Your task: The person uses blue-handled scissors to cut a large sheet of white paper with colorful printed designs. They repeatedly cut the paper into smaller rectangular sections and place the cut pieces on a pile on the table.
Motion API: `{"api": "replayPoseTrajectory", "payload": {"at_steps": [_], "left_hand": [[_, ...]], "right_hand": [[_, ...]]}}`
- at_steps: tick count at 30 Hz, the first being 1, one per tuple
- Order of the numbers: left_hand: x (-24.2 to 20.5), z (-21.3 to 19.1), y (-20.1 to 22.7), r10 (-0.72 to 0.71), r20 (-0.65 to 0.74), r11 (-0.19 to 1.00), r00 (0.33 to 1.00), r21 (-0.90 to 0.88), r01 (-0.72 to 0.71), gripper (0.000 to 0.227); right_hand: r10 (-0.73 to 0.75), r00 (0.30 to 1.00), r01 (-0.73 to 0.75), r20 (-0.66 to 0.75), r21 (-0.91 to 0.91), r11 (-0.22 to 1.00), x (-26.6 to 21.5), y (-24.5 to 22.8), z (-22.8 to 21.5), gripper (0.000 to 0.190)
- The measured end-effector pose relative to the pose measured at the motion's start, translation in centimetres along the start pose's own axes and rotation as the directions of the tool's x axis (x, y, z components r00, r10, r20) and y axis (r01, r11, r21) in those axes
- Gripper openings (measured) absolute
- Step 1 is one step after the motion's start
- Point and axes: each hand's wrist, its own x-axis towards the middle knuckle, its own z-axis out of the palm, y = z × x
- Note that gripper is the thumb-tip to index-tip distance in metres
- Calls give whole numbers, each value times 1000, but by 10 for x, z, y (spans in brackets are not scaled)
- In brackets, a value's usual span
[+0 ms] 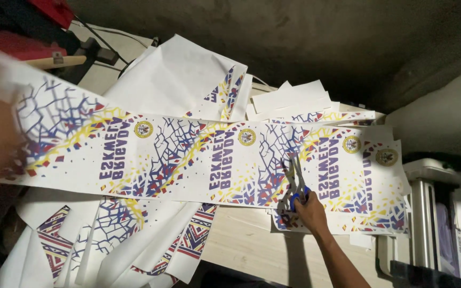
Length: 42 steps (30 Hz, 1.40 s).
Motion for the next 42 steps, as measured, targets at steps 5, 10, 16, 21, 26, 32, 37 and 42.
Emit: {"api": "replayPoseTrajectory", "payload": {"at_steps": [5, 10, 16, 21, 26, 32, 37, 42], "left_hand": [[-20, 82, -9, -135, 177, 965, 975, -199, 170, 19], [-8, 220, -28, -239, 365, 796, 900, -456, 397, 35], [39, 298, -58, -385, 206, 361, 900, -864, 352, 54], [56, 317, -46, -405, 136, 199, 904, -952, 233, 47], [67, 335, -57, -455, 116, 129, 883, -972, 194, 44], [69, 335, -61, -438, 121, 112, 891, -976, 188, 45], [65, 328, -53, -421, 115, 125, 900, -975, 184, 44], [63, 320, -38, -438, 107, 141, 892, -973, 185, 35]], "right_hand": [[68, 939, -227, 337, 460, 858, -59, -34, -13, 45], [21, 747, -526, 664, 571, 630, -131, -12, 16, 49], [129, 593, -754, 795, 492, 435, -166, -38, 38, 42], [96, 652, -725, 752, 580, 371, -161, -55, 51, 43], [59, 723, -665, 688, 671, 329, -152, -56, 62, 46], [49, 738, -644, 673, 681, 348, -145, -56, 61, 47], [68, 748, -638, 660, 688, 345, -144, -64, 56, 44], [50, 774, -605, 631, 713, 354, -145, -53, 61, 37]]}}
